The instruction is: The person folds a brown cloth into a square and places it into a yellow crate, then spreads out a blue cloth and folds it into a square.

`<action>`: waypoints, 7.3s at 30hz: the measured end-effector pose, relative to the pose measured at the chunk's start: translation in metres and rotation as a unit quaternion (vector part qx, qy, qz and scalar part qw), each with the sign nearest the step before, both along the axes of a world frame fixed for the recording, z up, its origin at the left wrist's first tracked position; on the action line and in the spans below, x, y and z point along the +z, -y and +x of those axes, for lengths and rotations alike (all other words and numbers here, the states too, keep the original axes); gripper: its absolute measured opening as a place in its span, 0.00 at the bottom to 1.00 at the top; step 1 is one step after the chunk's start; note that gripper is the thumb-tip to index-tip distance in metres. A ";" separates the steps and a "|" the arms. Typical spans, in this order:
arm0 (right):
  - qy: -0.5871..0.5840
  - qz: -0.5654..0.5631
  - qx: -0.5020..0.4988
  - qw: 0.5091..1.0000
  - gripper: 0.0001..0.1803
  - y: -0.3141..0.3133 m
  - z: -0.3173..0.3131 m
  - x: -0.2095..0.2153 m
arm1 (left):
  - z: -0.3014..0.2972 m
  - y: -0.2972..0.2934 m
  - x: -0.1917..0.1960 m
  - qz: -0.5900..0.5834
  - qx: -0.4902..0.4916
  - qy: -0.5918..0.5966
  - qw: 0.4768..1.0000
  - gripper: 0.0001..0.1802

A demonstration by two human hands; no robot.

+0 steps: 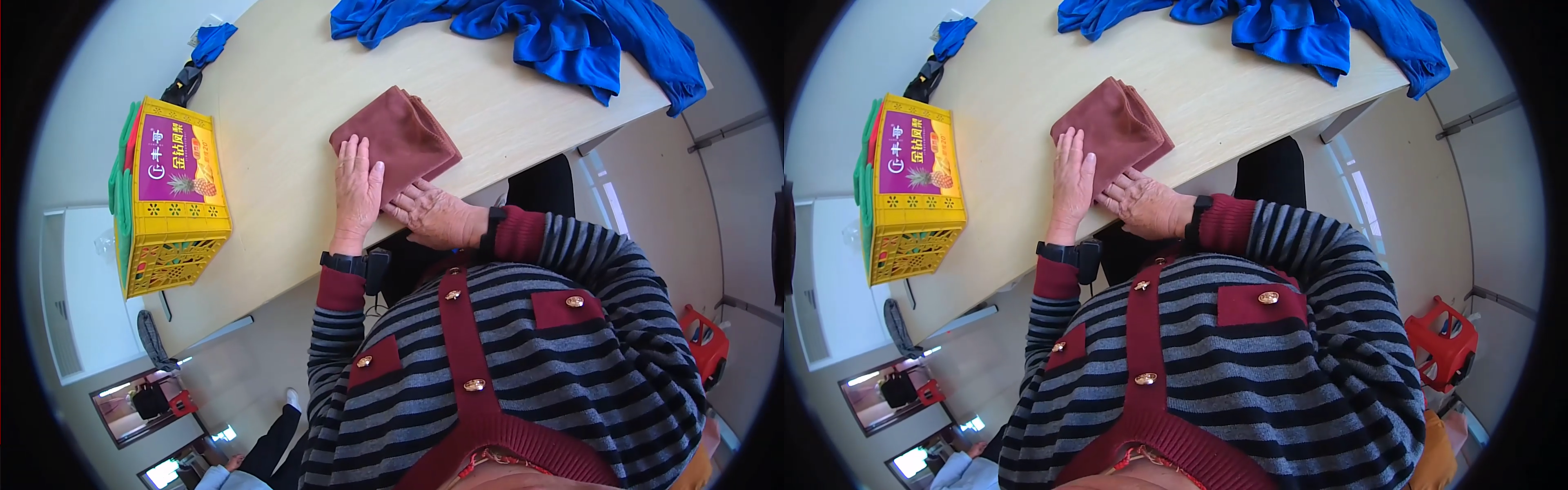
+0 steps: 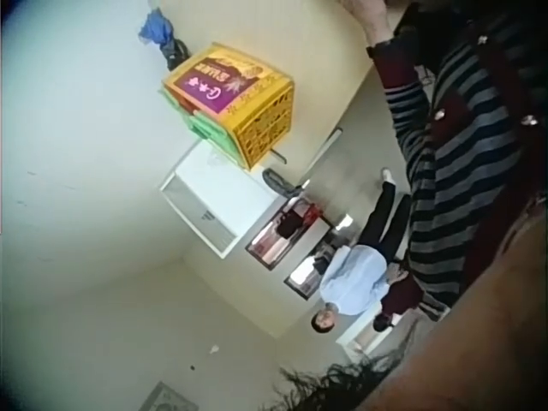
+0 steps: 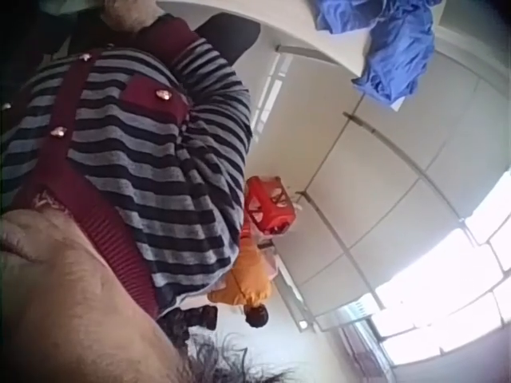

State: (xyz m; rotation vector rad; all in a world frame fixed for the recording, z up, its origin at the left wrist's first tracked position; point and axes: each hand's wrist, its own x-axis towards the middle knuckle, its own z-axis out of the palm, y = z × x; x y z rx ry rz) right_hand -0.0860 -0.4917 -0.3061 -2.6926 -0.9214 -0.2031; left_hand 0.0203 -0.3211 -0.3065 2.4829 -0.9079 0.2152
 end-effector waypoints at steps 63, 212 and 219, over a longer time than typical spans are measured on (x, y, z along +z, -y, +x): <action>0.087 0.059 -0.314 0.944 0.31 0.031 0.081 0.000 | -0.053 0.017 0.023 0.204 0.036 0.222 0.953 0.27; -0.042 -0.040 -0.029 0.998 0.48 -0.046 0.016 0.016 | 0.204 -0.611 0.293 -0.527 0.379 -0.069 0.758 0.15; -0.049 -0.038 -0.026 0.998 0.50 -0.045 0.015 0.018 | 0.213 -0.622 0.298 -0.588 0.287 -0.131 0.745 0.16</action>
